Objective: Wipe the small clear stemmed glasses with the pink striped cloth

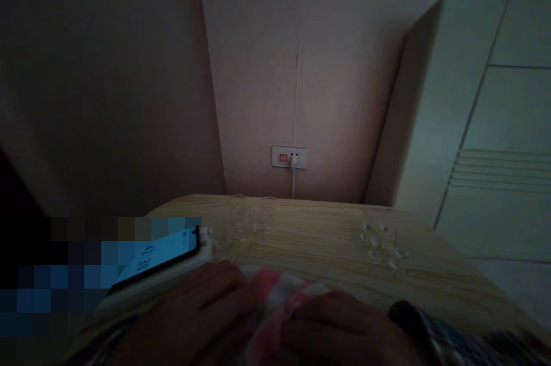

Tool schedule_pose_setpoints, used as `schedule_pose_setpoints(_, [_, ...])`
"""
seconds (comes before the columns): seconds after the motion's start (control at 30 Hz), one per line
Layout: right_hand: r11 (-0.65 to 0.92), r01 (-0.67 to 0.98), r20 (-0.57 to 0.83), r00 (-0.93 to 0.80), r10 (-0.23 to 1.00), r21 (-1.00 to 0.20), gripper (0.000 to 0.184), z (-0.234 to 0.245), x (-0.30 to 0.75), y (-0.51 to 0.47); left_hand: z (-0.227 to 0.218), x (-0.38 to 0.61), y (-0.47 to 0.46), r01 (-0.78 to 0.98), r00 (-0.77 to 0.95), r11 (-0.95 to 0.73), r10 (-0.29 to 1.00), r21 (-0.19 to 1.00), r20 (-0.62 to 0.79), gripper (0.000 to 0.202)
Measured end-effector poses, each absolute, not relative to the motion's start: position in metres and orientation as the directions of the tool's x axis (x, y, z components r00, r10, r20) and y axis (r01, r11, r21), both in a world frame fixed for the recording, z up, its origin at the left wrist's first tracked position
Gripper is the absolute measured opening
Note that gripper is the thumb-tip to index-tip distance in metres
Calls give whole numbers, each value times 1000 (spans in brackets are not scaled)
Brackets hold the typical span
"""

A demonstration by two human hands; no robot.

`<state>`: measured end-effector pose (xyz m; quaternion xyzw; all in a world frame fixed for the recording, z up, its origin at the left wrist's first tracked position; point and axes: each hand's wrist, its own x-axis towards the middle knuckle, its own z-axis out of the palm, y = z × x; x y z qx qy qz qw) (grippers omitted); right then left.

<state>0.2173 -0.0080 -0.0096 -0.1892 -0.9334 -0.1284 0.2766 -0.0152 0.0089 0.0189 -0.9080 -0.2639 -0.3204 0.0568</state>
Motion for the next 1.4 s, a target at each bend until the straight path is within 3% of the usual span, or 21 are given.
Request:
schedule_pose_setpoints(0.1, [909,377,574,-790,215,179,24,4,217,-16,20,-15,9,491,681,-860,480,142,553,22])
schedule_pose_setpoints(0.2, [898,417,603,-755,257,139,25,13,220,-23,19,-16,10,470,685,-855,511,221,520,23])
schedule_pose_setpoints(0.43, [931,299,533,-833,148,208,22,11,230,-16,17,-25,13,453,731,-851,525,264,436,13])
schedule_pose_setpoints(0.67, [940,299,544,-823,167,164,28,15,229,-16,17,-28,13,484,717,-833,554,269,425,11])
schedule_pose_setpoints(0.77, [948,312,570,-792,221,67,32,18,227,-28,20,-28,10,490,702,-826,563,278,435,11])
schedule_pose_setpoints(0.9, [908,404,545,-738,398,-116,42,23,226,-40,24,-29,10,498,679,-821,569,279,463,11])
schedule_pose_setpoints(1.1, [952,305,455,-851,264,19,31,15,233,-29,18,-29,9,468,694,-830,558,303,455,11])
schedule_pose_setpoints(1.4, [884,466,445,-798,405,32,39,15,230,-41,14,-26,1,438,719,-872,485,218,498,12])
